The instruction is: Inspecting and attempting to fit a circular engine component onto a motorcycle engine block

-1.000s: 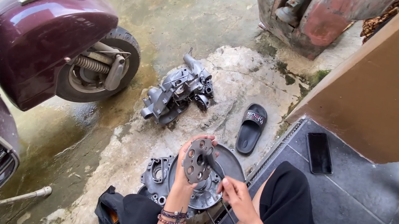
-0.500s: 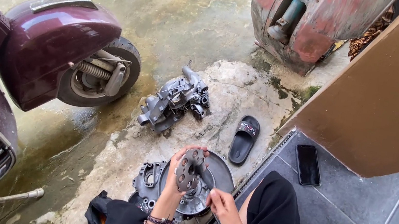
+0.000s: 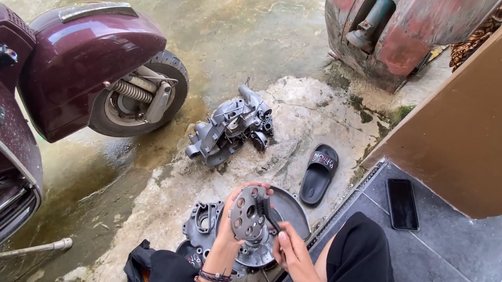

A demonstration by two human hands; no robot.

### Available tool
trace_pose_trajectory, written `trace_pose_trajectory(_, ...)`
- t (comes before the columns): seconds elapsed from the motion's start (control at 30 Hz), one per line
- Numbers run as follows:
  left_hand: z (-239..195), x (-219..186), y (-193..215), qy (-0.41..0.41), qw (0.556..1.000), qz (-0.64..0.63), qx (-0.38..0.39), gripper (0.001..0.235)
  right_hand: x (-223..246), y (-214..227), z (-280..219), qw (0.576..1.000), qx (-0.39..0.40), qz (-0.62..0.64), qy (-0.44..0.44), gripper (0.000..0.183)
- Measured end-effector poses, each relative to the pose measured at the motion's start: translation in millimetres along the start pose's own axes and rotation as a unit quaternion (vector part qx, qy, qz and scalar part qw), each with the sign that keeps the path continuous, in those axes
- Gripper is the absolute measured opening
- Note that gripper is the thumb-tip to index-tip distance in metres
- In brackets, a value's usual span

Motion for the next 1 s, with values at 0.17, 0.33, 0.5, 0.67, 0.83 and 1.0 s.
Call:
trace_pose_trajectory(0.17,3,-3,-4,-0.020,0.999,0.007,0.029,0.017,-1,-14,0,0.999,0.027,0.003,-0.025,0.034)
trace_pose_trajectory(0.33,13,-2,14,0.011,0.997,-0.074,0.009,0.018,-31,-21,-16,0.996,0.040,0.032,-0.076,0.037)
trace_pose_trajectory(0.5,7,7,10,0.022,0.996,-0.078,0.040,0.018,-3,-18,17,1.000,0.007,0.020,-0.004,0.036)
trace_pose_trajectory(0.67,-3,-9,20,-0.015,0.994,-0.101,0.027,0.022,-18,-34,2,0.999,0.033,0.019,-0.038,0.037)
trace_pose_trajectory(0.83,-22,-31,18,-0.075,0.993,-0.085,0.036,0.014,-31,-35,-15,0.996,0.044,0.030,-0.067,0.040)
trace_pose_trajectory(1.0,-28,-36,16,-0.056,0.994,-0.084,0.033,0.016,-1,-34,0,0.997,0.055,-0.024,-0.039,0.041)
Point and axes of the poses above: each hand's wrist, its own z-axis towards the middle knuckle, its own y-axis out of the back of the hand, x = y × z, the point moved 9 cm from there along z, towards the middle knuckle, and after that the axes turned 14 degrees about y, right-handed, at the moved point
